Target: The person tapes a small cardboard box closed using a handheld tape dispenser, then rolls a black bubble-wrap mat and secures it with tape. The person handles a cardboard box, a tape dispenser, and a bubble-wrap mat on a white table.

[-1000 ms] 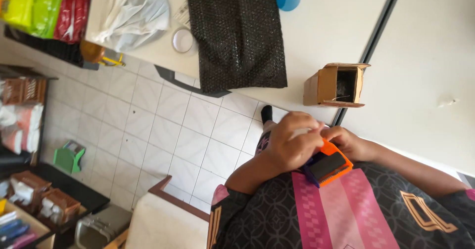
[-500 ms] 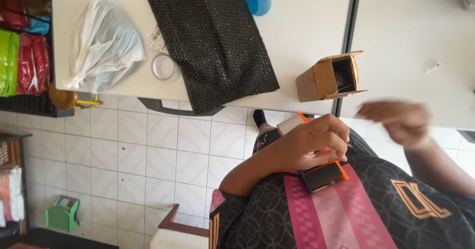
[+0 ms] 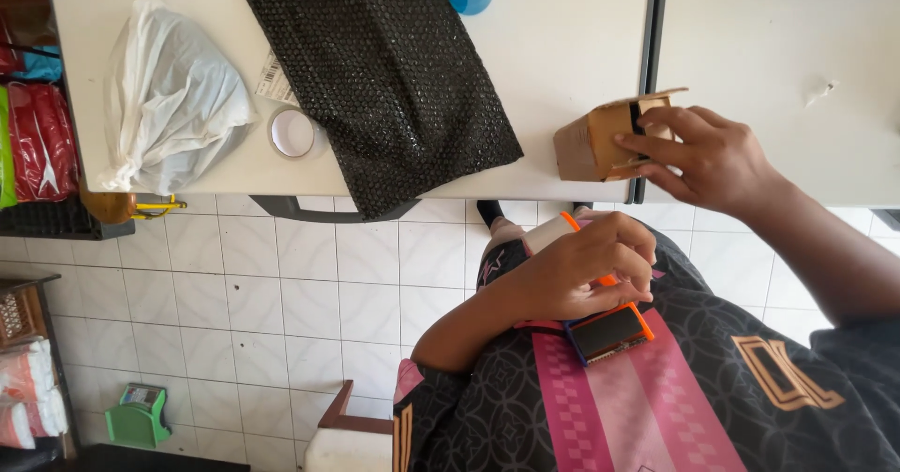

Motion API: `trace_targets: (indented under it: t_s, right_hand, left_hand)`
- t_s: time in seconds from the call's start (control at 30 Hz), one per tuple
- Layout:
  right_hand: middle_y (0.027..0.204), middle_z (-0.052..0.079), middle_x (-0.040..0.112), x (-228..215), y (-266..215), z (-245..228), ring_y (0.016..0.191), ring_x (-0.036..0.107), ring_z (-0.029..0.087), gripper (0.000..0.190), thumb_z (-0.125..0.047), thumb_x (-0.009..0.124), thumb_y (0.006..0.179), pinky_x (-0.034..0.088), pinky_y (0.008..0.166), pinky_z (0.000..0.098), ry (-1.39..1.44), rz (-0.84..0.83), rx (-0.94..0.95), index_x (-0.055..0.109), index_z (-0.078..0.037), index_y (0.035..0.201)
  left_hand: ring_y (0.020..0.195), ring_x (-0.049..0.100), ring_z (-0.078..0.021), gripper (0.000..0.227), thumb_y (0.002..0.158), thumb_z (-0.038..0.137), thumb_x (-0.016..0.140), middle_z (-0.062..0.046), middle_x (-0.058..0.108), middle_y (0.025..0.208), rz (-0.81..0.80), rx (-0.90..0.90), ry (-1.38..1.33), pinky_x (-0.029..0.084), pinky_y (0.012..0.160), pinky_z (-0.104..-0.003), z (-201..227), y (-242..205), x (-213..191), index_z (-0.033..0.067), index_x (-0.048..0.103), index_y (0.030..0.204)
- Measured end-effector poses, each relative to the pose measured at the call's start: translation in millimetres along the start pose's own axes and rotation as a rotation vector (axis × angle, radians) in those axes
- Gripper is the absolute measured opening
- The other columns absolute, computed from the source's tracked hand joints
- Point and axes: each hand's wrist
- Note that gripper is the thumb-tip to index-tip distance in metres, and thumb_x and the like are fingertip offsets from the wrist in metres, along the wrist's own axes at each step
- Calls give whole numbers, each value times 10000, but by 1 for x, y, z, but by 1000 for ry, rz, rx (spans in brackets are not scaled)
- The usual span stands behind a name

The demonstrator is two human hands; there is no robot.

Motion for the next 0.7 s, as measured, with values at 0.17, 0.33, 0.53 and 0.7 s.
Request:
trace_targets:
  t_s: [0.17, 0.33, 0.53, 0.7]
  right_hand:
    - [1202, 35, 629, 18, -2, 7, 989, 693, 185, 298, -314, 773, 911, 586, 815, 348, 128, 75, 59, 796, -238, 1199]
    - [1405, 96, 581, 32, 1, 2, 1209, 599, 275, 200, -252, 756, 924, 517, 1026, 428, 282, 167, 161, 811, -217, 1113]
    - [1486, 277, 411, 31, 8, 5, 1353, 289, 524, 194, -225, 744, 864, 204, 1174, 555, 195, 374, 59, 789, -218, 1052]
    - [1328, 54, 701, 50, -9, 6, 1381, 591, 227, 94, -153, 758, 910, 274, 1282, 521, 322, 189, 156, 752, -143, 1004]
  left_hand:
    - [954, 621, -110, 296, 925, 68, 803, -16, 566, 1199, 16, -23, 25, 560, 778, -230, -3, 4, -3, 145, 561, 1076]
    - [995, 641, -108, 286, 956, 73, 779, -9, 552, 1163, 12, -48, -50, 597, 840, -228, -9, 7, -6, 143, 546, 1105]
    - [998, 650, -124, 287, 947, 45, 778, -21, 559, 1195, -10, -66, -46, 589, 829, -235, -7, 18, -15, 143, 551, 1093]
    - [1042, 661, -130, 249, 966, 41, 757, -22, 554, 1207, -73, -74, -24, 592, 826, -234, 2, 37, -24, 146, 569, 1092]
Point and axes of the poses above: each hand's wrist, its own y-axis towards the middle knuckle, its own x-axis out of the palm, z = x × y
